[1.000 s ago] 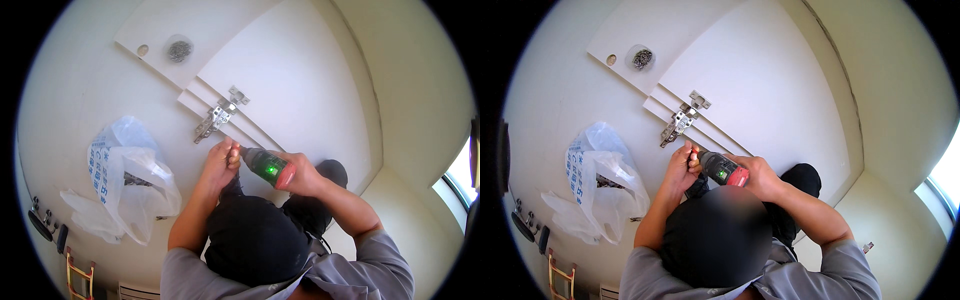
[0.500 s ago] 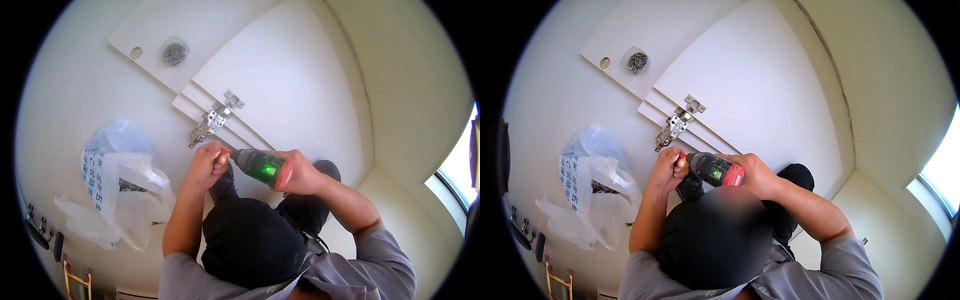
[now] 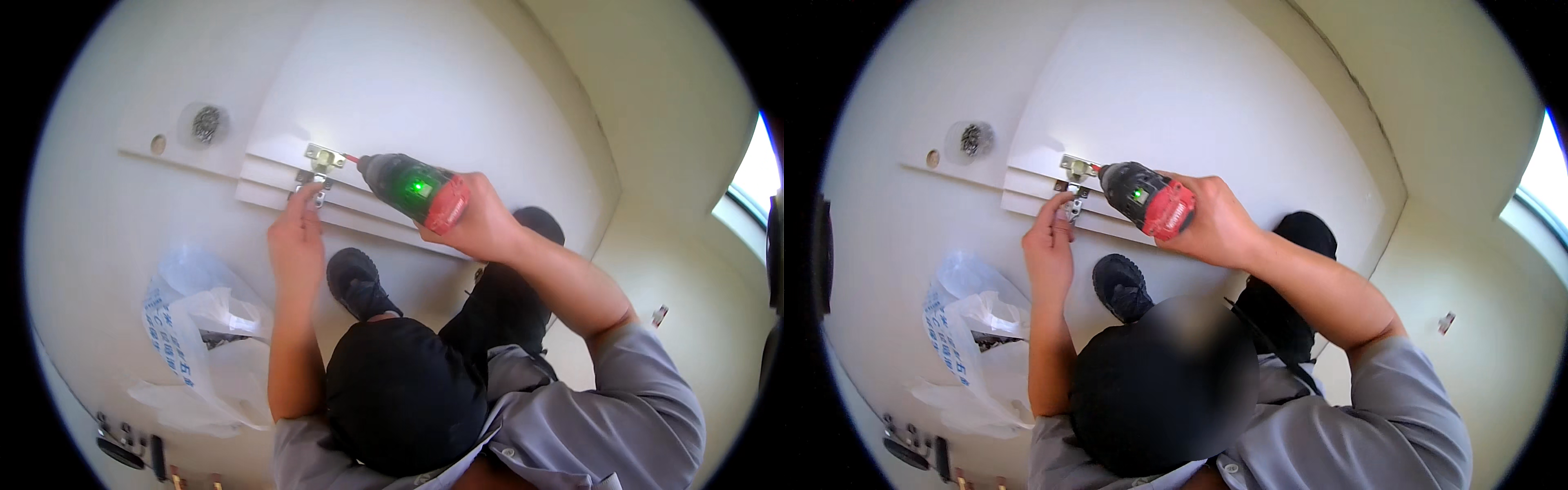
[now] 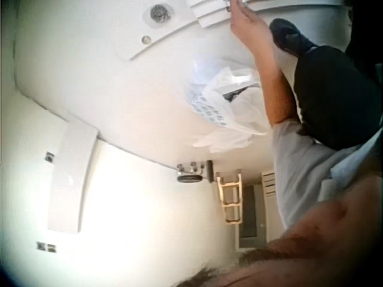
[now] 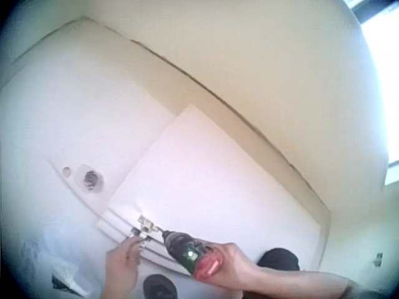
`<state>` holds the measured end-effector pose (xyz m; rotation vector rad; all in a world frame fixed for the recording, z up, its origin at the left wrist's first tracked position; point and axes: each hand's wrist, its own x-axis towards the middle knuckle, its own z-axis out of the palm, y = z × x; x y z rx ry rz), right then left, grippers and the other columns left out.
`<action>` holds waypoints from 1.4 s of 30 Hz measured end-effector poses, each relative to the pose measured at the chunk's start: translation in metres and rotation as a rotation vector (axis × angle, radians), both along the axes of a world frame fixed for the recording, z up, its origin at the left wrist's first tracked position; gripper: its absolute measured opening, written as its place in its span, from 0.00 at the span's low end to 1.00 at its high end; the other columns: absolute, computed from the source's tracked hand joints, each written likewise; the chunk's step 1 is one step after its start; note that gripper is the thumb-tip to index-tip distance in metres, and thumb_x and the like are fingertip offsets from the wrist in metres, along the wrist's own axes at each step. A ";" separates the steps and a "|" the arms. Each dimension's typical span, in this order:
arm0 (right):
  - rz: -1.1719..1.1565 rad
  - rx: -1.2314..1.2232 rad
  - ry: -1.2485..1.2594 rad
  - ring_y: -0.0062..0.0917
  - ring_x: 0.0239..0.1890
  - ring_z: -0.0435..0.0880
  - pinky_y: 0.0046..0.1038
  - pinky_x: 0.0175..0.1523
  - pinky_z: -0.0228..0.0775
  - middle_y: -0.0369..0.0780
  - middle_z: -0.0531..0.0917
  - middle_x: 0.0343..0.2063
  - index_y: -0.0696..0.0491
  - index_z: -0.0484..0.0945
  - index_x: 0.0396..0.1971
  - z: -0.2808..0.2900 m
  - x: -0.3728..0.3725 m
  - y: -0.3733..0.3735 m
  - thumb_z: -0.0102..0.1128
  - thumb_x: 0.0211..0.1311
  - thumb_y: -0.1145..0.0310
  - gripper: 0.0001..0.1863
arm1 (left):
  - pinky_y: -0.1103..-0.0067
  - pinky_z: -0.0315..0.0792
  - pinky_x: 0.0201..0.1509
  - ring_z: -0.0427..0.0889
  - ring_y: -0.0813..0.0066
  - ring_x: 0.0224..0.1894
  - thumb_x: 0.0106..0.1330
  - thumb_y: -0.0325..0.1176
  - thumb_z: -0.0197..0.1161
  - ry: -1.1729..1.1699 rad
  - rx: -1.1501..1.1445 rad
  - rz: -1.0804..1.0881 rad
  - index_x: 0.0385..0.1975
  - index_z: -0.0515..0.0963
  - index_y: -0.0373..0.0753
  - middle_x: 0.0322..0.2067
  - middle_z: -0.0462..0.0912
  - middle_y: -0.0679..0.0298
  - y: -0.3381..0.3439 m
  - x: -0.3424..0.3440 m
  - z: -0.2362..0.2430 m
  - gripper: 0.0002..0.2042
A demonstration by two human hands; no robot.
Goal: The person attaches metal hinges to a white cabinet door using an electric drill and screws.
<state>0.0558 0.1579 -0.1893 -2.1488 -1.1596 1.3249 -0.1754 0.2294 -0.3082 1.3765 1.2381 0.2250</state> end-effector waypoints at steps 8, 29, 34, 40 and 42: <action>-0.118 -0.117 0.007 0.21 0.25 0.70 0.29 0.36 0.73 0.41 0.79 0.21 0.61 0.77 0.32 0.006 0.007 -0.020 0.72 0.53 0.70 0.13 | 0.65 0.74 0.28 0.83 0.60 0.26 0.65 0.27 0.62 0.235 0.741 -0.495 0.58 0.81 0.52 0.24 0.82 0.63 0.014 0.010 -0.024 0.21; 0.071 -0.078 -0.040 0.45 0.39 0.88 0.36 0.48 0.80 0.52 0.88 0.37 0.56 0.79 0.61 0.004 0.000 -0.031 0.78 0.49 0.61 0.36 | 0.67 0.74 0.25 0.82 0.63 0.24 0.62 0.27 0.64 0.215 0.803 -0.555 0.55 0.81 0.53 0.23 0.81 0.65 0.024 0.015 -0.021 0.21; 0.064 -0.036 -0.076 0.47 0.39 0.88 0.38 0.47 0.81 0.53 0.87 0.37 0.57 0.79 0.60 -0.003 -0.001 -0.031 0.79 0.49 0.58 0.37 | 0.67 0.73 0.25 0.82 0.64 0.23 0.62 0.27 0.64 0.207 0.813 -0.542 0.54 0.82 0.53 0.23 0.81 0.66 0.024 0.014 -0.024 0.20; 0.041 -0.024 -0.103 0.48 0.39 0.88 0.38 0.47 0.81 0.53 0.88 0.37 0.57 0.79 0.60 -0.003 0.005 -0.025 0.79 0.49 0.57 0.37 | 0.67 0.73 0.25 0.82 0.63 0.24 0.63 0.26 0.64 0.222 0.802 -0.549 0.55 0.82 0.53 0.23 0.82 0.66 0.024 0.013 -0.024 0.20; 0.061 -0.047 -0.097 0.47 0.39 0.88 0.39 0.47 0.81 0.53 0.88 0.36 0.57 0.79 0.60 -0.001 0.003 -0.023 0.78 0.49 0.57 0.37 | 0.67 0.73 0.25 0.82 0.63 0.24 0.63 0.26 0.63 0.199 0.800 -0.535 0.55 0.82 0.53 0.23 0.82 0.65 0.025 0.014 -0.021 0.20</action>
